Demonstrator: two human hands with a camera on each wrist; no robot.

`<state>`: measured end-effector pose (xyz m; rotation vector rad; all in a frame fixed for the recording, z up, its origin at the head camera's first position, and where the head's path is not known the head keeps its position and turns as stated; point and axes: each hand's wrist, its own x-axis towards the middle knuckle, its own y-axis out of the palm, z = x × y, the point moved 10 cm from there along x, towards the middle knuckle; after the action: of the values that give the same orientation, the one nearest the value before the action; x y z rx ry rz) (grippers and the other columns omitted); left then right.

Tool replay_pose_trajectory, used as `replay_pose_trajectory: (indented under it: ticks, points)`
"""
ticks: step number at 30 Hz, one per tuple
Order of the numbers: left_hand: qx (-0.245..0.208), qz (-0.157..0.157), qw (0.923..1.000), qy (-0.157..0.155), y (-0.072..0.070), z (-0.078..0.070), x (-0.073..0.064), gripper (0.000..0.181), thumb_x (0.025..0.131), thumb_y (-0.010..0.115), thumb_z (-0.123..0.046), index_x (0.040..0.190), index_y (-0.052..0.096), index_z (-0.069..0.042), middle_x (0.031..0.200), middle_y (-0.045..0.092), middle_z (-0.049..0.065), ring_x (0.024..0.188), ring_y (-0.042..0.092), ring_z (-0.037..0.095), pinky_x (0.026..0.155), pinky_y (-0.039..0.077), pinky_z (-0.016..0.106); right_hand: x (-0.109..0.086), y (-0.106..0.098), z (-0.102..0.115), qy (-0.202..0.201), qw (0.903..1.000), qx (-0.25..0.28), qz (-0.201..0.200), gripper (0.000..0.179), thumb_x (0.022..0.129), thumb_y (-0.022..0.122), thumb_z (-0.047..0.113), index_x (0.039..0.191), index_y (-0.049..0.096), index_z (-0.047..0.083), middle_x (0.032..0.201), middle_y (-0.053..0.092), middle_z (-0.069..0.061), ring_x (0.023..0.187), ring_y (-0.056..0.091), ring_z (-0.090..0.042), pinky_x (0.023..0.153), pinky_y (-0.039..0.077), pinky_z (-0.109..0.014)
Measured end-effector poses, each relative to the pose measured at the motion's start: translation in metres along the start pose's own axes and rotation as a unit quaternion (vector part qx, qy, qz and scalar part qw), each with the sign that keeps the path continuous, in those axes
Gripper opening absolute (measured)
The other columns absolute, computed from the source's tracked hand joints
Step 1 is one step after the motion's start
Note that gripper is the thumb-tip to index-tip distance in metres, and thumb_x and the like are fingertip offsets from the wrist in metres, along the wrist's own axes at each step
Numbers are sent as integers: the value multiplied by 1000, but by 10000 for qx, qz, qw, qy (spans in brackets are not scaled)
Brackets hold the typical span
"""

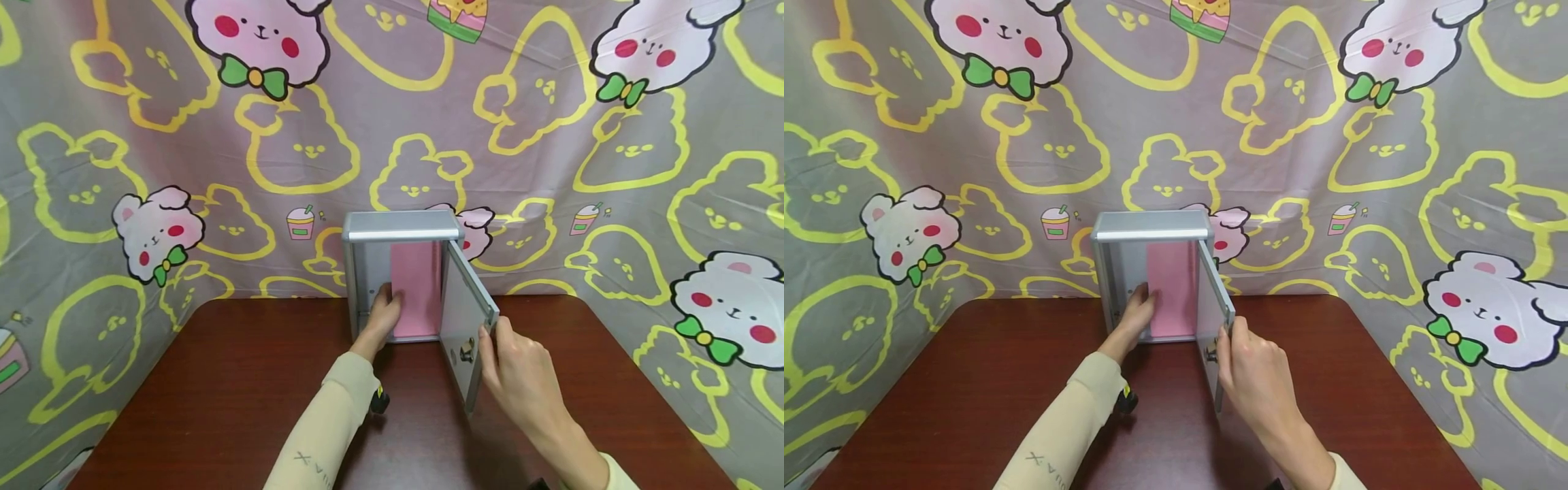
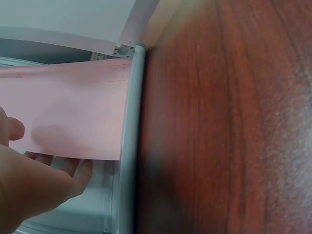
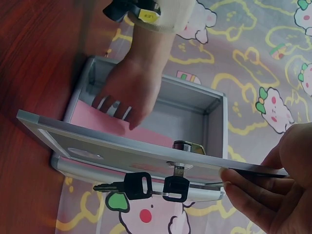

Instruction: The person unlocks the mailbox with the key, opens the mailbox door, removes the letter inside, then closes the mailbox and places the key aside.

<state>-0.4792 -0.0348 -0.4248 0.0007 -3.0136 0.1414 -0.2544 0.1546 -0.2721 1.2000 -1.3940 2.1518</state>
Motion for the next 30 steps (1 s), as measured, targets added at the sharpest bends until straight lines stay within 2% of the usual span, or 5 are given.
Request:
replay_pose_trajectory:
  ticks: [6, 14, 22, 30]
  points:
    - [130, -34, 9997, 224, 2, 1, 0, 41, 105, 41, -11, 141, 51, 5, 148, 51, 25, 141, 45, 37, 118, 36, 50, 0, 0, 1, 10, 10000, -33, 13, 25, 95, 63, 9, 78, 44, 9, 56, 32, 9, 47, 30, -8, 43, 27, -24]
    - [145, 79, 9999, -1, 6, 7, -2, 53, 106, 40, -12, 156, 34, 5, 158, 39, 26, 149, 34, 37, 123, 27, 48, -1, 0, 1, -17, 10000, -17, -29, 26, 95, 63, 8, 77, 44, 9, 56, 31, 9, 47, 30, -8, 43, 26, -24]
    - [245, 58, 9997, 58, 7, 6, -3, 55, 105, 39, -10, 156, 30, 9, 159, 36, 28, 148, 33, 39, 124, 26, 48, -1, -1, 1, -21, 10000, -35, -44, 25, 95, 63, 8, 78, 45, 9, 56, 32, 10, 47, 30, -8, 43, 27, -24]
    - [141, -31, 9998, 137, 1, 0, -2, 56, 106, 38, -10, 156, 26, 12, 160, 29, 31, 151, 26, 40, 125, 22, 49, -1, -1, 1, -16, 10000, -50, -42, 24, 95, 62, 8, 78, 45, 8, 56, 32, 9, 47, 31, -8, 43, 27, -25]
